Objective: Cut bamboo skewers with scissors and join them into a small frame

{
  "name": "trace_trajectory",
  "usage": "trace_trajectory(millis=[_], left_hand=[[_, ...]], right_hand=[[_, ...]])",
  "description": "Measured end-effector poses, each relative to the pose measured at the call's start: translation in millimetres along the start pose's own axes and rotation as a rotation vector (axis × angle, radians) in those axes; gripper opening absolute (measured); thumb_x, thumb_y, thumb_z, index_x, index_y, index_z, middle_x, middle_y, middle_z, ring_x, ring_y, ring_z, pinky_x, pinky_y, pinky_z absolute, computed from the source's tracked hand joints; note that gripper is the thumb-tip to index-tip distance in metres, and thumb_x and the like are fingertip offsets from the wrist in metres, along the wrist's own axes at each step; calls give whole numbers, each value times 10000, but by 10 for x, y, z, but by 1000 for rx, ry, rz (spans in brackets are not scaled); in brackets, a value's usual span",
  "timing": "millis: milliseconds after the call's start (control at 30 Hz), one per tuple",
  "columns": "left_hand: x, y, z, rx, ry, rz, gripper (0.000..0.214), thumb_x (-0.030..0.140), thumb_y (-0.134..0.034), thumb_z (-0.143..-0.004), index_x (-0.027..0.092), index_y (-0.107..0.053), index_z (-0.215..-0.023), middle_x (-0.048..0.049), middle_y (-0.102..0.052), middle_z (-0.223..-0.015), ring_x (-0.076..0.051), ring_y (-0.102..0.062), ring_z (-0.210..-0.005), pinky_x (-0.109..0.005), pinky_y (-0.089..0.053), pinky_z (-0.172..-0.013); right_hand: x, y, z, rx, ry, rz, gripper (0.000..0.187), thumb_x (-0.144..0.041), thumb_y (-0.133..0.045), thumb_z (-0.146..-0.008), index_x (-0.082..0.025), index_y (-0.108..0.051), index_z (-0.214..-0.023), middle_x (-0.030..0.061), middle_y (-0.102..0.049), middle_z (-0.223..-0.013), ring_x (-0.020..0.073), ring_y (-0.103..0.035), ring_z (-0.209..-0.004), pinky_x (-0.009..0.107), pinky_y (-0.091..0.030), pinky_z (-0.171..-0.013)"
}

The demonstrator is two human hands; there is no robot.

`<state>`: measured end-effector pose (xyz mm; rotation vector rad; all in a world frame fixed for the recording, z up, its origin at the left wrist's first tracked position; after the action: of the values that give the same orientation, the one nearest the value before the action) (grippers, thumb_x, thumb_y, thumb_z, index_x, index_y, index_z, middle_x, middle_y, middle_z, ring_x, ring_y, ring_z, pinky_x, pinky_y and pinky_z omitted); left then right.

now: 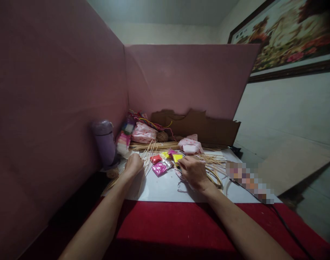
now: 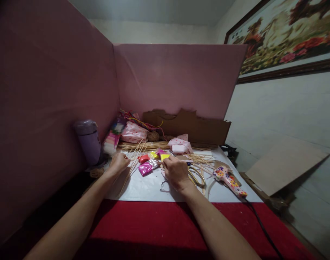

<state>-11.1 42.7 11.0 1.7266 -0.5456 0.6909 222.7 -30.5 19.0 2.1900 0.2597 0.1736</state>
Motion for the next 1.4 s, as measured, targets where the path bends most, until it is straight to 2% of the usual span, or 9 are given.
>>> trace_trajectory(millis=[200, 267, 367, 433, 733, 900, 1100, 1233, 1400], left_hand=[[215, 159, 151, -326, 7, 264, 288, 264, -597, -663, 173, -429, -448, 25, -415, -359, -50, -249, -287, -199, -147, -346], [331, 164, 250, -524, -36, 555, 283, 292, -634, -660, 169, -434, -503, 40, -418, -396, -21, -190, -284, -191, -90, -333], [517, 182, 381, -597, -223, 949, 270, 341, -661, -691, 164, -461, -657, 29, -506, -540, -9, -244, -339, -169, -123, -354], [606, 140, 458, -617, -323, 1067, 266, 363, -638, -736, 169, -457, -730, 20, -540, -612, -20, -308, -392, -164, -180, -387], [636, -227, 580, -527, -404, 1215, 213, 313, -641, -758, 154, -506, -800, 35, -482, -656, -66, -424, -594, -195, -344, -585], [635, -356, 633, -594, -382, 1215, 199, 310, -636, -755, 143, -538, -799, 27, -478, -640, -71, -417, -571, -199, -318, -543], [599, -472, 627, -565, -390, 1217, 279, 398, -629, -754, 151, -570, -869, 58, -397, -583, -44, -317, -486, -180, -237, -458], [598, -467, 600, -476, -479, 1086, 271, 401, -618, -754, 146, -583, -838, 25, -483, -645, -72, -417, -566, -190, -327, -525], [596, -402, 573, -256, -576, 665, 167, 313, -579, -764, 151, -579, -722, 10, -526, -642, -106, -464, -603, -219, -364, -576]], right_hand=[[-1, -6, -1, 14, -13, -32, 222, -298, -488, -871, -207, -664, -771, 30, -664, -779, 146, -573, -700, 255, -267, -569], [-8, -8, -1, 18, -15, -54, 215, -306, -498, -865, -209, -668, -775, 29, -665, -776, 144, -576, -690, 253, -272, -568], [-22, -25, 0, 37, -4, -131, 215, -312, -495, -873, -217, -676, -805, 27, -670, -787, 142, -586, -712, 240, -300, -591], [-35, -47, 3, 50, 11, -214, 223, -314, -485, -885, -218, -681, -838, 27, -676, -798, 136, -589, -720, 228, -320, -611], [-202, -180, 32, -72, 217, -592, 231, -312, -535, -852, -191, -713, -769, 10, -636, -667, 104, -533, -599, 201, -347, -590], [-291, -262, 34, -137, 199, -773, 137, -152, -567, -755, -171, -691, -699, -13, -606, -615, 98, -510, -579, 194, -362, -584], [-328, -344, 35, -215, 165, -969, 123, -76, -529, -687, -144, -609, -622, -19, -558, -568, 87, -472, -537, 191, -354, -547], [-297, -380, 38, -192, 176, -963, 95, -103, -531, -692, -154, -548, -614, -32, -502, -558, 82, -428, -522, 192, -329, -526], [-252, -456, 44, -162, 158, -938, 121, -148, -550, -711, -165, -502, -600, -49, -440, -523, 80, -374, -498, 196, -286, -492]])
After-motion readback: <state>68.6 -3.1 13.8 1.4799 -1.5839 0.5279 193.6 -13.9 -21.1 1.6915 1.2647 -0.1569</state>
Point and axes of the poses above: each hand's wrist, its own z-axis away from the middle knuckle, its own y-axis out of the back of the hand, x = y × z, the point moved 3 cm from there along -z, towards the middle knuckle
